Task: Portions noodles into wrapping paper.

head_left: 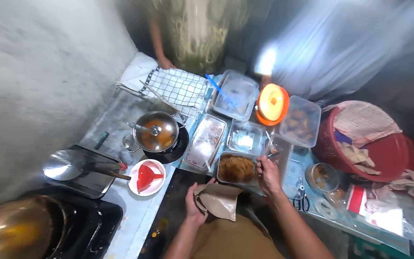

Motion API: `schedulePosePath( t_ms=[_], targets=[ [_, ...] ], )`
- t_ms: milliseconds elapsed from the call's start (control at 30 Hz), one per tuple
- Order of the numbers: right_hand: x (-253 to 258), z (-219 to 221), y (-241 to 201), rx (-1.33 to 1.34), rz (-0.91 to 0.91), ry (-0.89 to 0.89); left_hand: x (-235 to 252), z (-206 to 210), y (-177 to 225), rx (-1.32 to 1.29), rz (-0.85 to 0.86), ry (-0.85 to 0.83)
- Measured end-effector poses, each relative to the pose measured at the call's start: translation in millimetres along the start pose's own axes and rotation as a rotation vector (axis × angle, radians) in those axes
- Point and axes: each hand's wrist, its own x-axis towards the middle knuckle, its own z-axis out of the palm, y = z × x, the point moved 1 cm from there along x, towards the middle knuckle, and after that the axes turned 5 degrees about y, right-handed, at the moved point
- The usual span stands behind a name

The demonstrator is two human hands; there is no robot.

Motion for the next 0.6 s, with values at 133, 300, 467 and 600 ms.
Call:
schedulePosePath(
  t_ms=[133, 300, 467, 600],
  targets=[
    [-1.0, -8.0, -12.8, -0.352, -0.276, 0.008, -1.0, -10.2, 3.3, -0.019, 0.022, -0.050],
    [11.8, -14.8, 4.0, -1.145, -0.758, -0.147, 0.5, -2.7, 3.9, -0.041, 0.015, -0.146],
    [24.4, -3.0, 16.9, -0.993, -0.769, -0.124, -4.3, 11.4, 3.7, -0.023, 0.003, -0.120],
    [33.7, 16.0, 36.8, -1.006, -0.235, -0.299, -3.1, 12.8, 1.8, -0.010, 0.001, -0.160]
  ],
)
